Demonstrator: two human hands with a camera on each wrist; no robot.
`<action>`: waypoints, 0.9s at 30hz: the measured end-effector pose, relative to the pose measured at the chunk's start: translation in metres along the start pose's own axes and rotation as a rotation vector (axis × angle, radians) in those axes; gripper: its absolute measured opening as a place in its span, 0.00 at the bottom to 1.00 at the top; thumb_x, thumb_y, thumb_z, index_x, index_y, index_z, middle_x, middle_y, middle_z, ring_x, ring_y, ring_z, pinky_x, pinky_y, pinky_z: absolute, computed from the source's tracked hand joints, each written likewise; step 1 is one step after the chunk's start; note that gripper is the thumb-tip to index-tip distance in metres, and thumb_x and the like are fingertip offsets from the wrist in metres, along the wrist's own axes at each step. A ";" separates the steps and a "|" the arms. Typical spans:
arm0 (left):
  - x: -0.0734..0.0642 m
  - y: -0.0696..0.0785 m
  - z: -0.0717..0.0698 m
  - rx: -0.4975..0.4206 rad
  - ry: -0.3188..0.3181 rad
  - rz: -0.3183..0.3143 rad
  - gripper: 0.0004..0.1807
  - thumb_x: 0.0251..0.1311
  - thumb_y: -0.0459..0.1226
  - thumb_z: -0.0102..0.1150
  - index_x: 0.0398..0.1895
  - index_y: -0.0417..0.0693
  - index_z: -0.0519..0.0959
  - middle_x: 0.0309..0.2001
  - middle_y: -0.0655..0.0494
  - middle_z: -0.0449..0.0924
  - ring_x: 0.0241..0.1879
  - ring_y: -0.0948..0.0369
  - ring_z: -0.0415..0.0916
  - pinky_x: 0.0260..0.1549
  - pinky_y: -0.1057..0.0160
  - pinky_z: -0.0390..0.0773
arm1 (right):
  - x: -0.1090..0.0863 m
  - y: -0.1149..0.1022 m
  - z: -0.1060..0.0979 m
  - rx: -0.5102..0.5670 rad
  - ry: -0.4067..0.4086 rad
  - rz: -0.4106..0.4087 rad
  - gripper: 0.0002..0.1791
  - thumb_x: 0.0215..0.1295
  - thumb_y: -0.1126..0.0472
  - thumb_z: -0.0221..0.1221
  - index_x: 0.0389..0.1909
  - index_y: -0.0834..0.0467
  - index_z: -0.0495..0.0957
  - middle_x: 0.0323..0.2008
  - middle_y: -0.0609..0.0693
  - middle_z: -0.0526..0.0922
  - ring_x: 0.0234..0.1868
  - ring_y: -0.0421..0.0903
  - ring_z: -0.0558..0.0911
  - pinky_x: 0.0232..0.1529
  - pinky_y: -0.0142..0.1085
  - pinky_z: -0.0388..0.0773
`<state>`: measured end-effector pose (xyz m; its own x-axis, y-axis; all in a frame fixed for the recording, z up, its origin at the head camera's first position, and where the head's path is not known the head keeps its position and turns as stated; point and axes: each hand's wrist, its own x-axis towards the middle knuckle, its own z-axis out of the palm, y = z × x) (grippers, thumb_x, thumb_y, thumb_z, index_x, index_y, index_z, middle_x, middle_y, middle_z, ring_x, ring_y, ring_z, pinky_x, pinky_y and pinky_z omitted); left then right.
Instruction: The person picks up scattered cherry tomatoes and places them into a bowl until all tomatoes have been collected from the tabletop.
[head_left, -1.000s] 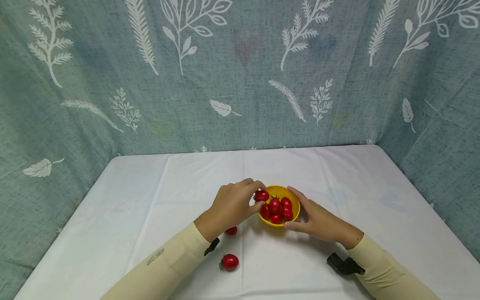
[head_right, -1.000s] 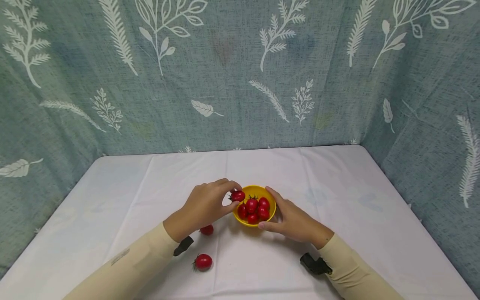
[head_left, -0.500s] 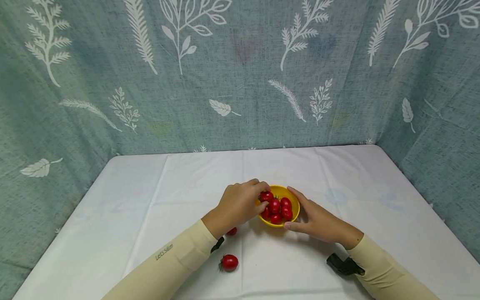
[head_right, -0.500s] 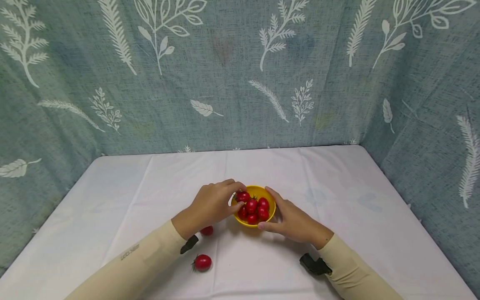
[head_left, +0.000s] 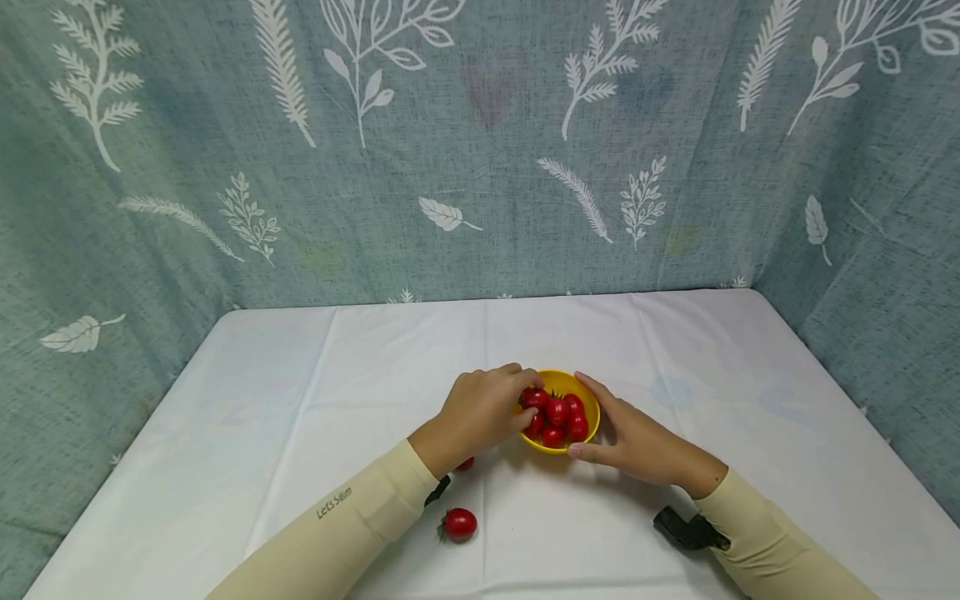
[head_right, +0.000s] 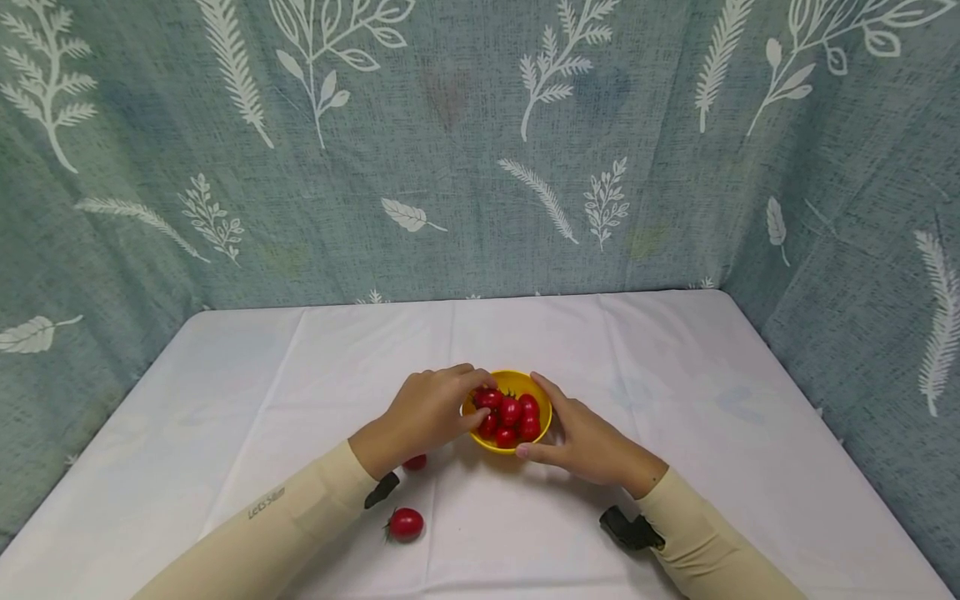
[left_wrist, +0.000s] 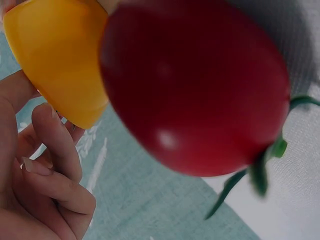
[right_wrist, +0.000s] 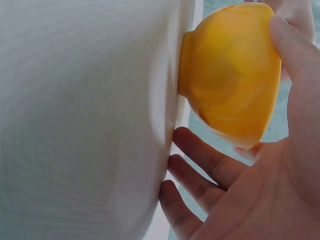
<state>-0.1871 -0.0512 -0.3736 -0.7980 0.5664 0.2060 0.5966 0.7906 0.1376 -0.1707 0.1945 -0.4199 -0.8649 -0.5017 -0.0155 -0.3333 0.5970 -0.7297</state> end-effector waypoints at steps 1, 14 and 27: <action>0.000 0.000 0.000 -0.001 -0.001 0.000 0.19 0.57 0.46 0.71 0.52 0.55 0.83 0.41 0.60 0.85 0.31 0.63 0.82 0.30 0.64 0.82 | 0.000 0.000 0.000 0.000 0.000 -0.003 0.56 0.61 0.38 0.66 0.80 0.53 0.43 0.77 0.59 0.58 0.77 0.62 0.59 0.73 0.61 0.55; -0.010 -0.005 -0.008 -0.022 0.089 0.021 0.17 0.59 0.45 0.69 0.52 0.57 0.82 0.40 0.60 0.85 0.22 0.65 0.74 0.22 0.69 0.73 | 0.000 0.000 0.000 0.011 -0.001 0.001 0.57 0.61 0.39 0.66 0.80 0.54 0.43 0.77 0.59 0.57 0.77 0.62 0.58 0.73 0.62 0.54; -0.044 -0.024 -0.018 0.019 0.085 -0.056 0.16 0.58 0.46 0.70 0.50 0.60 0.82 0.41 0.63 0.85 0.17 0.68 0.70 0.20 0.70 0.68 | 0.000 -0.002 0.000 -0.013 -0.001 0.011 0.57 0.60 0.37 0.65 0.80 0.53 0.43 0.77 0.61 0.56 0.77 0.63 0.57 0.73 0.62 0.54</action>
<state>-0.1648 -0.0996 -0.3689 -0.8195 0.4998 0.2803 0.5487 0.8254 0.1327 -0.1700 0.1932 -0.4184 -0.8684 -0.4952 -0.0242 -0.3283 0.6108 -0.7205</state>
